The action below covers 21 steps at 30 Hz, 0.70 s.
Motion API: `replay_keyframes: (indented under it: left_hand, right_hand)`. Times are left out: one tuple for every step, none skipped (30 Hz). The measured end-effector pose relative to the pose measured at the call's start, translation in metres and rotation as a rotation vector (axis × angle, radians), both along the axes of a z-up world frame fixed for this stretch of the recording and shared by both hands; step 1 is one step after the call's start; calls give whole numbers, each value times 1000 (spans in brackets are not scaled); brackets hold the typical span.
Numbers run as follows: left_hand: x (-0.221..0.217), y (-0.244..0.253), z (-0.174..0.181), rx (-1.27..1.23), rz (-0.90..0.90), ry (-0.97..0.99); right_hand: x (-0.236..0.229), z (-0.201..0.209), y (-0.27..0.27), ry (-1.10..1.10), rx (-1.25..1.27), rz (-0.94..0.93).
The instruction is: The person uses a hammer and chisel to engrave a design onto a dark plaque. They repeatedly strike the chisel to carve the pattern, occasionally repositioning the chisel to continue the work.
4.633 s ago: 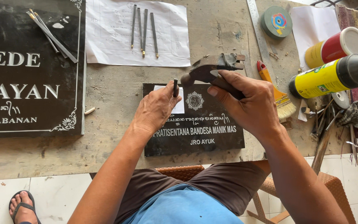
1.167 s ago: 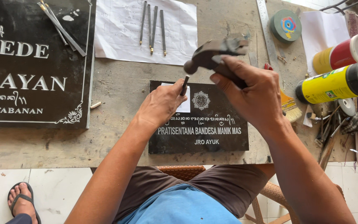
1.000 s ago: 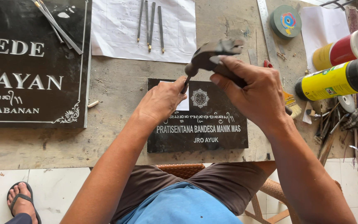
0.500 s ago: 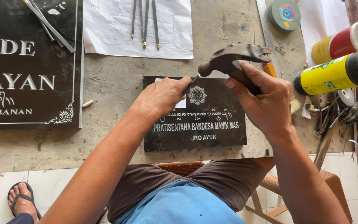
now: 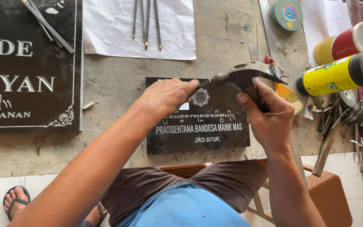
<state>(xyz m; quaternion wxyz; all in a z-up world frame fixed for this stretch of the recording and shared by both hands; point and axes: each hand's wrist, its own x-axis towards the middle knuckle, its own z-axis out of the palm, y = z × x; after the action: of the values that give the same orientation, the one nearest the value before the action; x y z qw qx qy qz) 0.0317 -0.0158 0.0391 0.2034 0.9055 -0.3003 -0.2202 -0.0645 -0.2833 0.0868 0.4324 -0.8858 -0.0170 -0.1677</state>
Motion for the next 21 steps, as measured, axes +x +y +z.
replay_keyframes:
  left_hand:
    - [1,1,1,11,-5,11]
    - [1,0,2,7,-5,11]
    - [0,0,3,3,-6,14]
    - [0,0,4,-1,-6,16]
    - [-1,1,6,-4,-6,18]
    - [-2,2,8,-23,-2,6]
    - [-3,4,10,-41,2,-8]
    - [-2,3,7,-43,3,-9]
    - [-2,3,4,-51,4,-14]
    - [-1,3,1,-58,4,-18]
    - [-2,4,1,-59,5,-17]
    - [-2,4,2,-62,1,-23]
    - [-2,4,2,-64,-5,-28]
    - [-2,6,2,-65,-5,-27]
    - [-2,7,3,-69,-8,-18]
    - [-1,8,3,-72,-11,-9]
    - [-2,9,6,-73,-11,-10]
    - [-2,10,9,-58,14,3]
    - [-4,11,11,-44,41,21]
    - [-4,12,8,-45,42,24]
    - [-4,12,5,-76,62,27]
  right_hand:
    - [0,-3,-3,0,24,-1]
    - [0,-2,-5,0,21,-2]
    - [0,-1,-7,5,11,-12]
    - [1,-1,-8,10,2,-22]
    - [1,1,-8,11,-1,-21]
    - [2,2,-8,15,-1,-18]
    - [3,3,-8,16,1,-14]
    - [5,4,-7,15,-1,-13]
    - [7,4,-6,4,-6,-8]
    - [8,5,-5,-7,-11,-2]
    - [10,5,-4,-6,-12,-1]
    - [12,6,-3,-25,-19,5]
    - [13,7,-2,-43,-25,11]
    - [15,10,4,-42,-26,11]
    - [16,13,10,-61,-145,44]
    - [17,16,16,-79,-264,77]
    - [19,19,16,-80,-265,77]
    - [20,21,15,-81,-262,74]
    - [20,23,15,-77,-259,71]
    - [21,23,18,-74,-260,73]
    - [21,23,21,-92,-267,90]
